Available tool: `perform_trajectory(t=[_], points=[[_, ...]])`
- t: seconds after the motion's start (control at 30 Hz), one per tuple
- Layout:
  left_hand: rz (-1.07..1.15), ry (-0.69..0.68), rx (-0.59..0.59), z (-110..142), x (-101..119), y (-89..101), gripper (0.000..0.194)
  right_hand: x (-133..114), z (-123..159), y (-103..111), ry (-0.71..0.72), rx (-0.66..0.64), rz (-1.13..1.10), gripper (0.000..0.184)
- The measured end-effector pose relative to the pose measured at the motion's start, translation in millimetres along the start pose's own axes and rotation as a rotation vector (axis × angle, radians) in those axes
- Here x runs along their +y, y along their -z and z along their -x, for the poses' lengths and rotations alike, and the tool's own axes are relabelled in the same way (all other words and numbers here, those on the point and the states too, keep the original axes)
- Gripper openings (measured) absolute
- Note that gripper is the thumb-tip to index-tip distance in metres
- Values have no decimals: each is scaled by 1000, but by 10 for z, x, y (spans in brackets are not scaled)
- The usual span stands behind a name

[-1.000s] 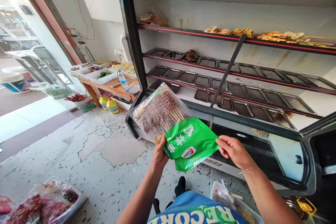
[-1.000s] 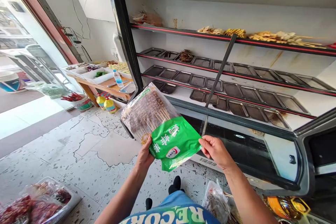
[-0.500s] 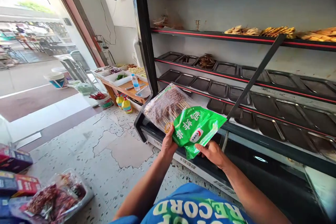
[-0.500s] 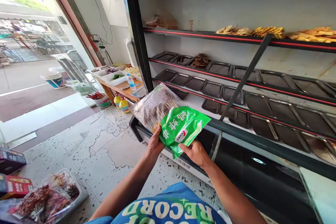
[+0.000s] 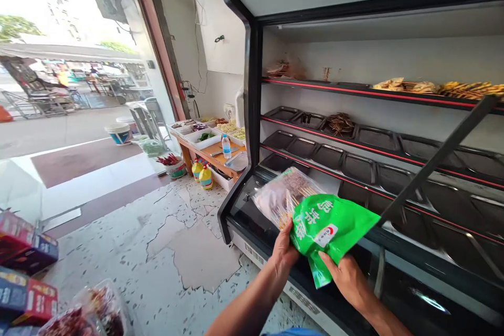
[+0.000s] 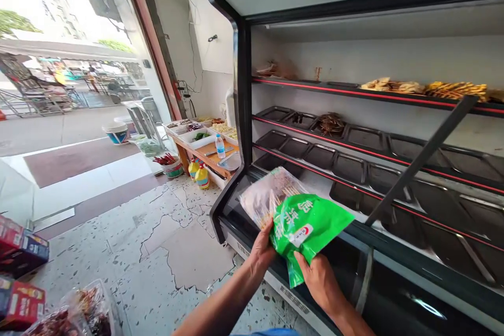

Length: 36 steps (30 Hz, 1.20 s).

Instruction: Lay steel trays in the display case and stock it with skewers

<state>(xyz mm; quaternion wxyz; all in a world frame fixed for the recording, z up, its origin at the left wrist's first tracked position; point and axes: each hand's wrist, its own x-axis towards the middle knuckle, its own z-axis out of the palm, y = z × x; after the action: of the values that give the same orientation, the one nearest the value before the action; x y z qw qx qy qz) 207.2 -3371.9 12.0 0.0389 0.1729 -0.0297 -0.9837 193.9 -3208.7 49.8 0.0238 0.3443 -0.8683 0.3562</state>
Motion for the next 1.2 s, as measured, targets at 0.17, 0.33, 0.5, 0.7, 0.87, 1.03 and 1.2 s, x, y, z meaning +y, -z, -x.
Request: perform_trajectory(t=[0.17, 0.33, 0.5, 0.7, 0.87, 1.03, 1.2], points=[[42, 256, -167, -11, 166, 238, 38, -484, -278, -116, 162, 25, 114, 64], [14, 403, -197, -48, 244, 560, 39, -805, -492, -419, 234, 41, 172, 64], [-137, 475, 123, -38, 580, 628, 55, -816, -743, -580, 16, 72, 129, 64], [-471, 570, -10, 152, 1213, 402, 101, -736, -1030, -551, -345, 47, -164, 57], [-972, -320, -225, 551, 1595, 187, 47, -962, -1276, -470, -432, 64, -621, 44], [-1085, -961, -216, 560, 1820, -204, 80, -1369, -1559, -413, -522, -20, -957, 21], [-1198, -821, -263, 273, 1920, -441, 20, -1598, -1678, -262, -449, -158, -940, 19]])
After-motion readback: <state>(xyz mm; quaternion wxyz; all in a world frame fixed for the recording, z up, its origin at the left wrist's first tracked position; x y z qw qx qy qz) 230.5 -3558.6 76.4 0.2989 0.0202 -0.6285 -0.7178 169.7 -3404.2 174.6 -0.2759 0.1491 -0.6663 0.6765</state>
